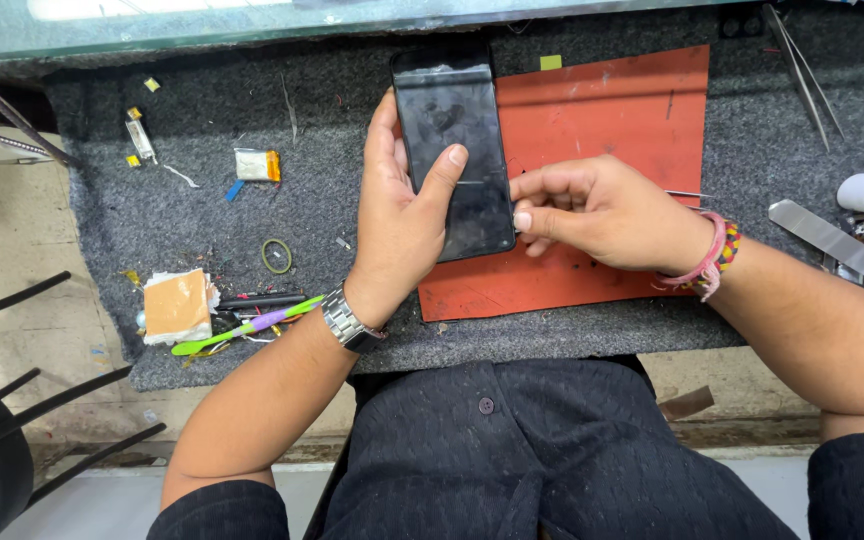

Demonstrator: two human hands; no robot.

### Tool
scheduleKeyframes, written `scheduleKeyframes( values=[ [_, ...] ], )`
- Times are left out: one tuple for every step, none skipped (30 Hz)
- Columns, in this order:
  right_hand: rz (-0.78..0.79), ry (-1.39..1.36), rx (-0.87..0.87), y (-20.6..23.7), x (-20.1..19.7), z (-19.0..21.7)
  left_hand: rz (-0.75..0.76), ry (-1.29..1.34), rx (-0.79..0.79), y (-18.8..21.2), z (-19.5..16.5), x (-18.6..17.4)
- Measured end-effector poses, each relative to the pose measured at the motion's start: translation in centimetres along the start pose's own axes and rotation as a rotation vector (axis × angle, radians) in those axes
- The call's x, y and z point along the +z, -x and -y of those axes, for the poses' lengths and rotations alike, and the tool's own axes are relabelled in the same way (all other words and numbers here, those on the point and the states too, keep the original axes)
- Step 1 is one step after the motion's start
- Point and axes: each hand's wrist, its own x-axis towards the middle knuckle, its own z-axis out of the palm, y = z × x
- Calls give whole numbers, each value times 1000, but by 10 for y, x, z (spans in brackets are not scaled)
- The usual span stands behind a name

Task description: The person removes the SIM tray, then opens the smartphone by separating the back cover from the frame. They disconnect internal ribbon cables, lift out the motherboard, and remove the battery using a metal prying tool. The components are placed on the work mat.

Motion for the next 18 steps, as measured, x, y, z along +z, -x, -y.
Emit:
scheduleKeyframes(
  values=[
    [-3,-10,0,0,1,1,1,-1,-11,0,0,0],
    [-4,-21,1,1,2,2,0,-3,-23,1,-1,0],
    [0,-38,9,1,2,3,0,5,-34,1,-1,0],
    [3,-55,18,1,2,5,-1,15,-45,2,-1,1],
    [7,-71,25,2,2,6,-1,24,-54,1,-1,1],
    [23,-99,15,2,2,8,-3,29,-47,1,0,2],
    [41,-128,5,3,1,9,-6,34,-41,2,0,4],
    [58,-157,-3,3,0,10,-9,39,-37,3,0,5],
    [115,-239,-13,3,-2,11,-16,67,-48,3,-1,6],
    [171,-321,-24,4,-6,11,-21,94,-57,4,-1,6],
    [227,-403,-34,4,-11,12,-25,122,-67,4,-2,7],
    [261,-429,-41,4,-15,12,-44,178,-94,4,-3,6],
    [294,-455,-48,3,-19,11,-61,234,-121,3,-4,5],
    [327,-482,-53,3,-21,9,-79,292,-150,3,-5,4],
    [326,-472,-55,2,-21,6,-82,287,-152,4,-6,4],
    [325,-463,-60,1,-20,3,-84,280,-153,4,-8,2],
    [319,-451,-66,1,-20,0,-81,275,-152,3,-9,2],
    [306,-453,-63,0,-19,-2,-87,282,-155,3,-9,3]
  ],
)
